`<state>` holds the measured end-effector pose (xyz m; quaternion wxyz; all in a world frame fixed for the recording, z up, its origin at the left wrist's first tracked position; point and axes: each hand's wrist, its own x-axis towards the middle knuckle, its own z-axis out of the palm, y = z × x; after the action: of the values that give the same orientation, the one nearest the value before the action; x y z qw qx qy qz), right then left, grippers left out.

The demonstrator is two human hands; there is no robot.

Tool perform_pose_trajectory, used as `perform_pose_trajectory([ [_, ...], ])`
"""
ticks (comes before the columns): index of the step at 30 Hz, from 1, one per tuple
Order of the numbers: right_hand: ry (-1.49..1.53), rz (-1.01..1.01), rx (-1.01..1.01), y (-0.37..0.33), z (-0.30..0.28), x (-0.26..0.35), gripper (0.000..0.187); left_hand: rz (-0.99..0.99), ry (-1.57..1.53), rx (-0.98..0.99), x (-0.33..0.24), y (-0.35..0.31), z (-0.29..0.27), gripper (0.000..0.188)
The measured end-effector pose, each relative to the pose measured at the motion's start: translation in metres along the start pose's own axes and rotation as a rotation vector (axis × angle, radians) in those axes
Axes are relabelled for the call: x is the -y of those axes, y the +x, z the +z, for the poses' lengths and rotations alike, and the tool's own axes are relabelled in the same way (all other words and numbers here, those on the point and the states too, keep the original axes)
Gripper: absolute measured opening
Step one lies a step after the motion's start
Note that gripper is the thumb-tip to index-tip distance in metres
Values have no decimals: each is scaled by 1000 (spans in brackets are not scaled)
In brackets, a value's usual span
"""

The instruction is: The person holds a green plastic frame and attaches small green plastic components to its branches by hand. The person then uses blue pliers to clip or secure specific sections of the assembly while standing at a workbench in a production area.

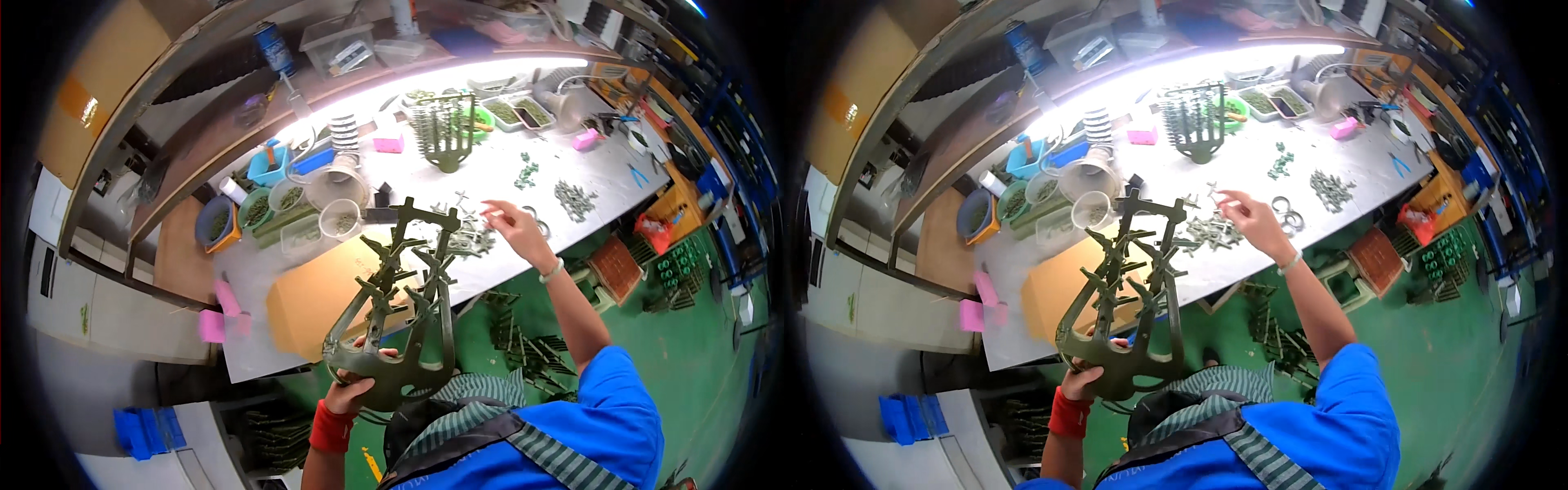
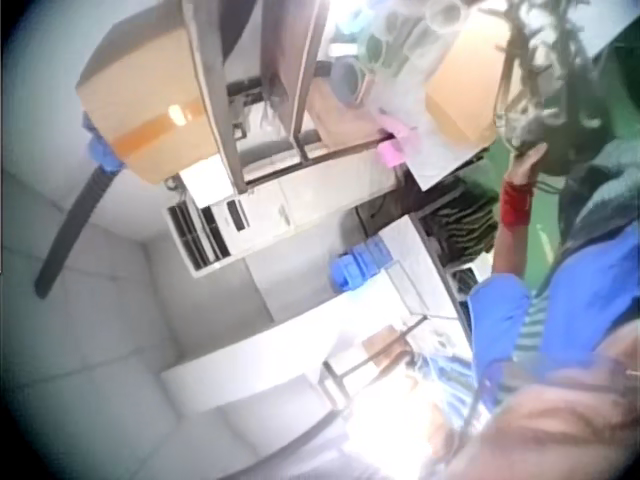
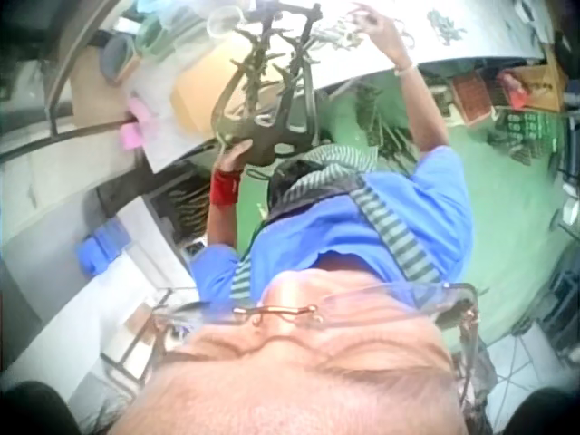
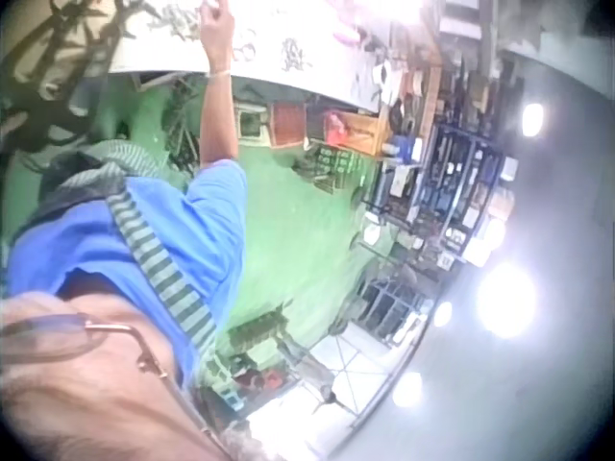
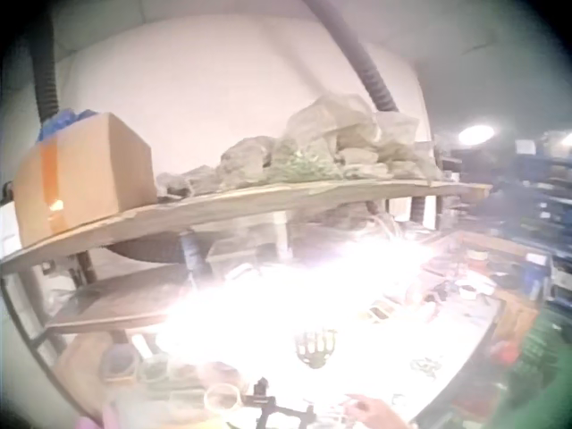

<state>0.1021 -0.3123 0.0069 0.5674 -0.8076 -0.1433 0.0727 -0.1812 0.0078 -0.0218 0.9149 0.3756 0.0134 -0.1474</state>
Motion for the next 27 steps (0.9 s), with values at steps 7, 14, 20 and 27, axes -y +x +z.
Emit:
perform_pose_trajectory([
  [7, 317, -20, 151, -20, 69, -25, 23, 112, 289, -183, -34, 39, -17, 66],
  [14, 435, 82, 37, -8, 117, -19, 23, 101, 502, -249, -47, 67, -35, 53],
  [20, 510, 85, -29, 35, 132, -39, 28, 85, 652, -386, -40, 86, -31, 45],
  [27, 393, 58, -101, 78, 153, -58, 26, 92, 750, -457, -18, 117, -7, 48],
])
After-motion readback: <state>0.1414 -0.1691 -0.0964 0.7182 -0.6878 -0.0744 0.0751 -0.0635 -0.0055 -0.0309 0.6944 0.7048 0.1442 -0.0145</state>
